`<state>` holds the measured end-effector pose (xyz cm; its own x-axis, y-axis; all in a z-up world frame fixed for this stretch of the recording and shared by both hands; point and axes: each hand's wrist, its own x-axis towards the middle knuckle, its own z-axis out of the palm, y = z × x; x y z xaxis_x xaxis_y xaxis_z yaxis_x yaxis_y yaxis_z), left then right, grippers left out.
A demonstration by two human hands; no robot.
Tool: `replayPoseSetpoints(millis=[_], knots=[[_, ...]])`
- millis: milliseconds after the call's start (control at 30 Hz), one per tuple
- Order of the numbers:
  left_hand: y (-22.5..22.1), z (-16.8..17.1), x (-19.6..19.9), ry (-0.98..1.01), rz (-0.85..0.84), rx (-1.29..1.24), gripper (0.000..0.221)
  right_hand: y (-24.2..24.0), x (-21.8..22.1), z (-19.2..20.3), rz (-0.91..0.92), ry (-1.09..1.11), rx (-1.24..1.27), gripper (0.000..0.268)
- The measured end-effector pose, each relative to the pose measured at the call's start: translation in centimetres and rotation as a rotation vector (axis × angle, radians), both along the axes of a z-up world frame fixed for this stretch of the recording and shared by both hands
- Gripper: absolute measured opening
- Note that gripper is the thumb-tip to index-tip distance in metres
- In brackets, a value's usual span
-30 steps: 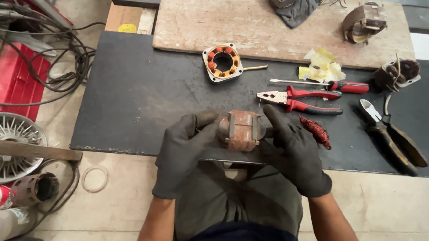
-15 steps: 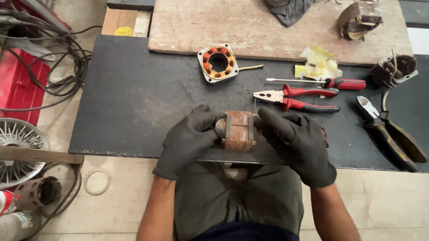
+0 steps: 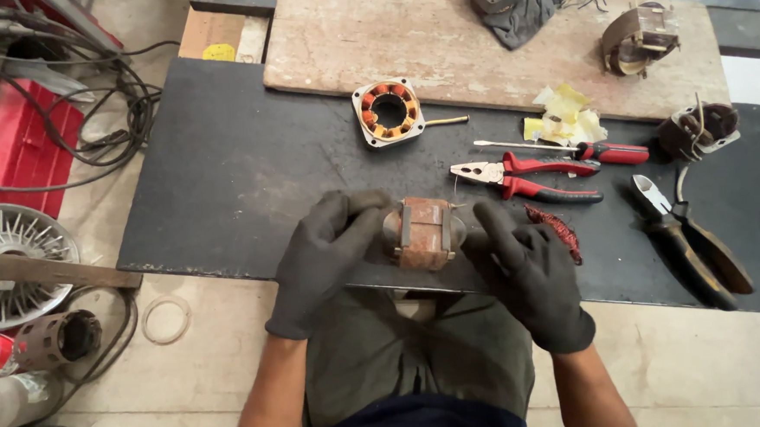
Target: Inspecting a motor stator and handling copper wire coils at a repair bench
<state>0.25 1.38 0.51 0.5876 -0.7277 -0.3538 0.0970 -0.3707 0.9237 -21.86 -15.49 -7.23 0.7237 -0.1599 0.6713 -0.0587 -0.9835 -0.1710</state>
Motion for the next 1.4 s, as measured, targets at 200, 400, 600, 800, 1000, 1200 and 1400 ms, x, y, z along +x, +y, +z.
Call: replayPoseSetpoints(millis=[200, 400, 600, 800, 1000, 1200, 1400], knots=[[0.1, 1.0, -2.2, 0.143, 0.100, -0.033, 0.032, 1.3, 1.3, 1.8, -0.138, 0.146, 0.061, 0.082], [0.7, -0.3, -1.8, 0.160, 0.019, -0.153, 0.036, 0.6, 2.5, 1.2, -0.097, 0.109, 0.070, 0.087], [0.2, -0.9, -1.6, 0.255, 0.055, -0.200, 0.036, -0.8, 1.3, 1.2, 0.079, 0.072, 0.366, 0.086], [0.7, -1.3, -1.4, 0.150, -0.015, -0.248, 0.037, -0.4, 0.7, 2.3, 0.064, 0.186, 0.658, 0.080], [2.6, -2.2, -0.3, -0.076, 0.039, -0.149, 0.042, -0.2, -0.7, 1.9, -0.092, 0.196, 0.452, 0.079], [2.9, 0.2, -1.5, -0.325, -0.290, 0.068, 0.065, 0.0, -1.9, 2.1, -0.122, 0.071, 0.407, 0.071], [1.7, -1.7, -1.8, -0.233, -0.140, 0.109, 0.023, 0.1, -2.2, 1.5, -0.153, 0.066, 0.402, 0.059]])
